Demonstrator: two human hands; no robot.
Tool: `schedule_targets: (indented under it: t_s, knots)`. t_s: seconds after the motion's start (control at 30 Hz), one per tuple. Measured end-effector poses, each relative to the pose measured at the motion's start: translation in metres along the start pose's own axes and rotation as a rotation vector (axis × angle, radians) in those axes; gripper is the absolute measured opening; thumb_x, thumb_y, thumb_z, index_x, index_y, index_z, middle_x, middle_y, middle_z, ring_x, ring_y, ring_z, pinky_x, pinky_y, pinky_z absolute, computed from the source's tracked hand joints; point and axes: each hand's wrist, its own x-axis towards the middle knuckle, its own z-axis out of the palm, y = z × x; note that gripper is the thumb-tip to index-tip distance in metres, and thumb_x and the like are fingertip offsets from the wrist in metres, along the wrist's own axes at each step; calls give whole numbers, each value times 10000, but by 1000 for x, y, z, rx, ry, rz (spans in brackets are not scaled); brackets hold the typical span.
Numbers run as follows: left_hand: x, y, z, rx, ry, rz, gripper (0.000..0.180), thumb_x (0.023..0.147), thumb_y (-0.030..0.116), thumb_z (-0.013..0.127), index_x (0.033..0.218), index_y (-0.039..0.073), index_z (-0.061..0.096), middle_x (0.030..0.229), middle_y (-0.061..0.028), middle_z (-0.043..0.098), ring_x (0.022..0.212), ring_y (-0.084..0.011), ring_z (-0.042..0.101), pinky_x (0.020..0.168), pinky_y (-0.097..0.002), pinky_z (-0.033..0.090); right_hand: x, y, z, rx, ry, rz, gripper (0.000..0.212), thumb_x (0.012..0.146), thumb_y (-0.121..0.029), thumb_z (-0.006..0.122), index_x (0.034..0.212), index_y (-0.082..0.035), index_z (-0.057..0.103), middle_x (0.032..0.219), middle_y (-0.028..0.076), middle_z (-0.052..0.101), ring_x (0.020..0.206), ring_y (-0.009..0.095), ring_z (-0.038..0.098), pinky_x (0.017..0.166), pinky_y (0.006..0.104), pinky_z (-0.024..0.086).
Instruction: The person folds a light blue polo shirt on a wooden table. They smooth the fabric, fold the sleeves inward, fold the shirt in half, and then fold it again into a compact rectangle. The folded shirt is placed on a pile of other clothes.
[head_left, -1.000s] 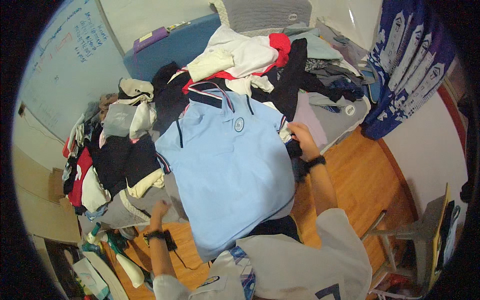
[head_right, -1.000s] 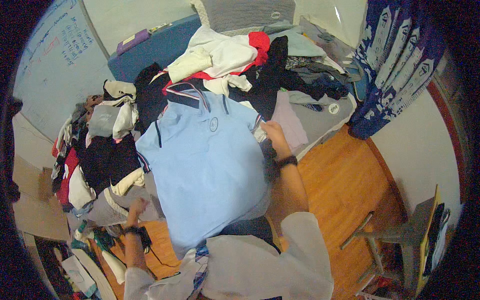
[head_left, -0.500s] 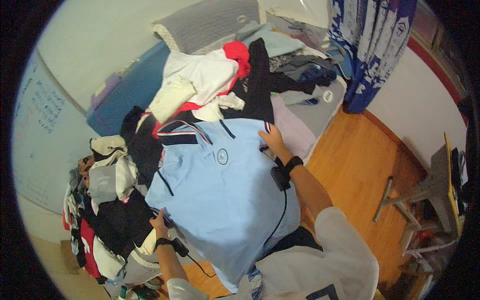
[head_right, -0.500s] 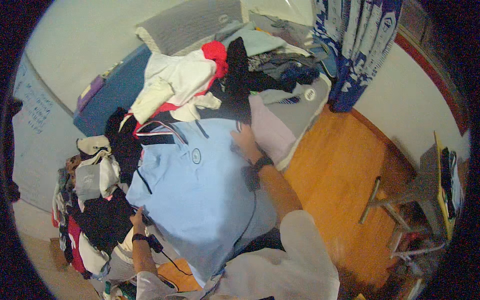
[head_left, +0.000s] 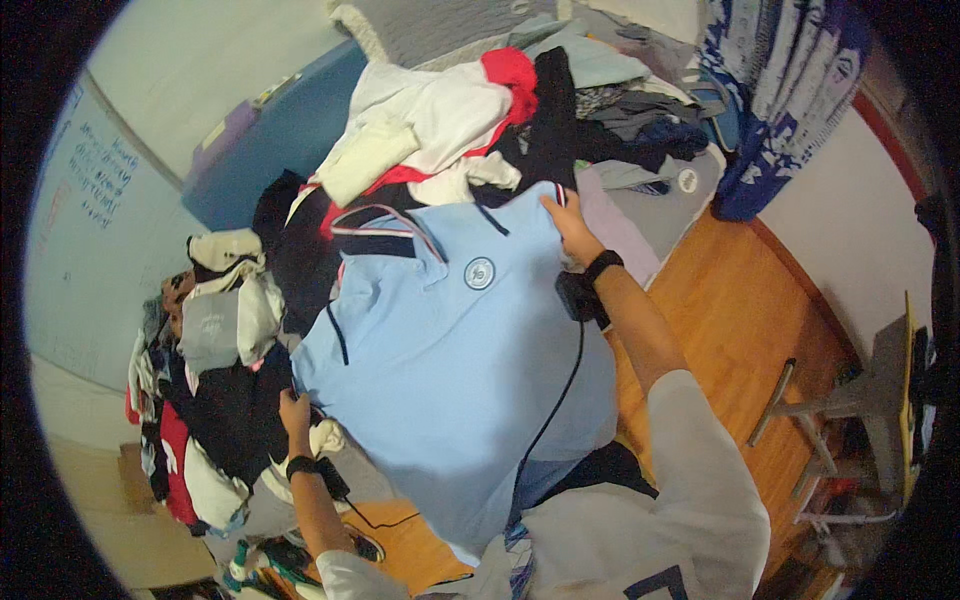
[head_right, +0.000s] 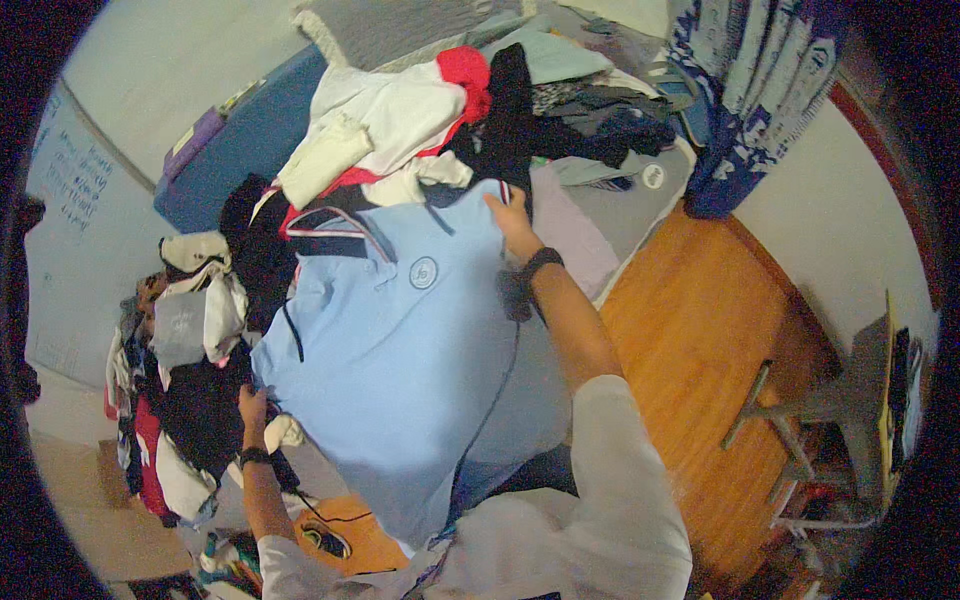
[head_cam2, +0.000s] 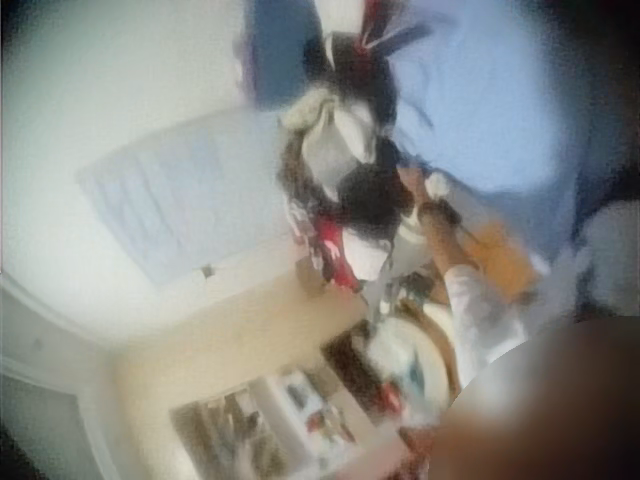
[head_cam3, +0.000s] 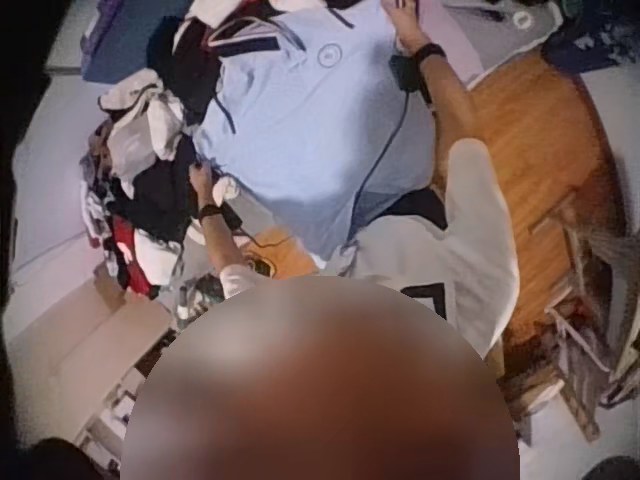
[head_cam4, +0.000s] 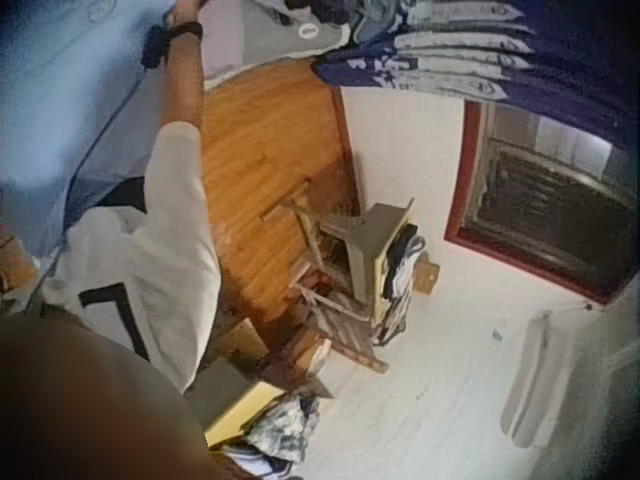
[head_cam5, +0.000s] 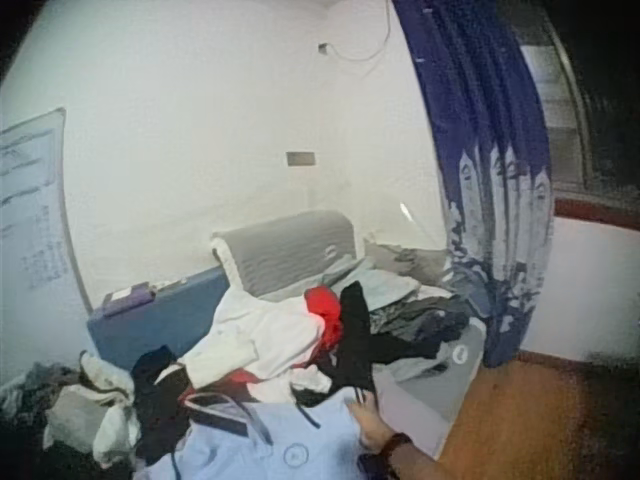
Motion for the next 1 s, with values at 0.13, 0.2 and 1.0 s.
schedule_targets:
  t_s: [0.13, 0.2, 1.0]
  knots:
    - [-6, -25, 21, -621, -80, -614, 275, 695, 101, 438, 946, -9, 469, 822, -126, 534, 668, -231, 517, 586, -307, 408, -22, 6, -29, 349, -548, 380, 381, 753, -250, 556, 1035, -24, 437, 947, 52, 505, 813, 131, 487, 670, 272, 404]
    - [-18, -16, 28, -1049, -198, -581, 240, 729, 154, 494, 915, 3, 487, 790, -114, 541, 639, -203, 534, 522, -309, 420, -29, 3, -43, 267, -552, 281, 381, 750, -250, 560, 1030, -19, 443, 937, 50, 514, 803, 138, 497, 668, 270, 404]
    - [-67, 60, -11, 71, 225, -176, 540, 717, 268, 570, 1114, 7, 313, 1073, -241, 397, 943, -357, 443, 771, -375, 382, 6, 34, -46, -463, -502, -149, 359, 710, -155, 556, 1022, -27, 432, 844, 109, 544, 759, 253, 528, 686, 332, 414]
